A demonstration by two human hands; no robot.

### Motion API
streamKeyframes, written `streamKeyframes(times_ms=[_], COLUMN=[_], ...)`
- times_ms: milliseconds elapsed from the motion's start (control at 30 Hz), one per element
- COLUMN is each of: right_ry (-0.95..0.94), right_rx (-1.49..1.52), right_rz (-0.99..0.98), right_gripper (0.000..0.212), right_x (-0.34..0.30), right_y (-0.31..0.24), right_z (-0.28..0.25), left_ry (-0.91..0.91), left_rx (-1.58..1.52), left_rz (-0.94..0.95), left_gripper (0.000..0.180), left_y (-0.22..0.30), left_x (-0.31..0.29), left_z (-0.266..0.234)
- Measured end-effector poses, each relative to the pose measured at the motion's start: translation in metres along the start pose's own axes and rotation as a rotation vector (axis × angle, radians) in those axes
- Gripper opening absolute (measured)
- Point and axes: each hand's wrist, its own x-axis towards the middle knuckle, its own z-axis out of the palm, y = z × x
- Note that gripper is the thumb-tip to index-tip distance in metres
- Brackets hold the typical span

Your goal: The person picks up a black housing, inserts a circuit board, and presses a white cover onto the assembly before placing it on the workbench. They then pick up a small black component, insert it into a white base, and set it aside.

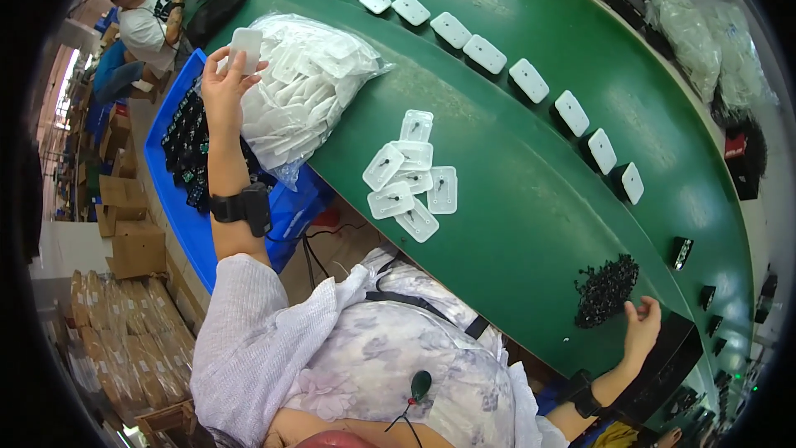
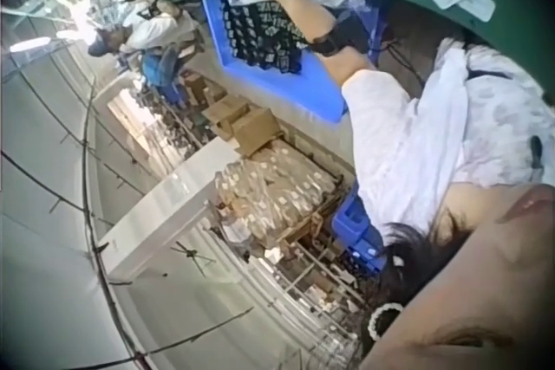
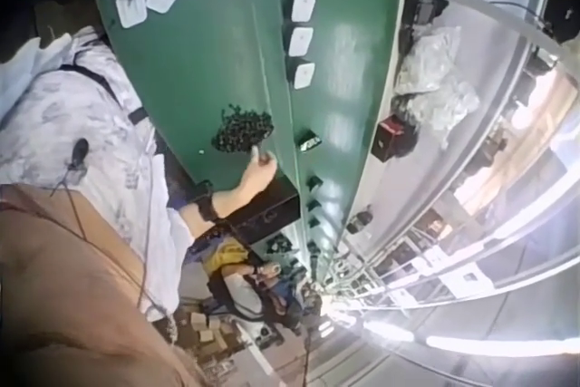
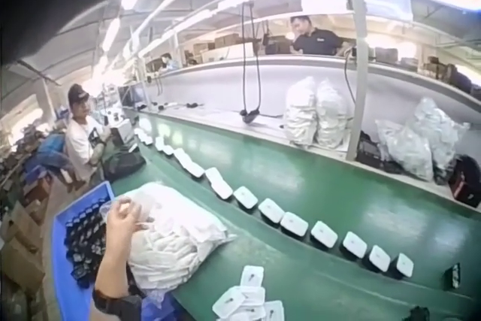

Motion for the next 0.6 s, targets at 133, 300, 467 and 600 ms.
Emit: streamKeyframes(times_ms=[133,300,467,600], right_ry=[0.061,0.127,0.165,0.338], right_rx=[0.137,0.159,0.190,0.014], right_rz=[-0.076,-0.146,-0.141,-0.192], right_gripper=[0.022,0.006,0.005,0.008], right_x=[-0.015,-0.025,-0.031,-0.035], right_y=[0.011,-0.003,-0.019,-0.049], right_z=[0.028,0.032,0.030,0.027], left_ry=[-0.136,-0.285,-0.572,-0.853], left_rx=[-0.123,-0.173,-0.115,-0.163], left_rz=[-0.018,-0.061,-0.126,-0.184], left_gripper=[0.037,0.040,0.035,0.023], left_y=[-0.004,0.020,0.027,0.016], left_x=[-0.010,-0.062,-0.119,-0.167], left_z=[0.027,0.069,0.117,0.152])
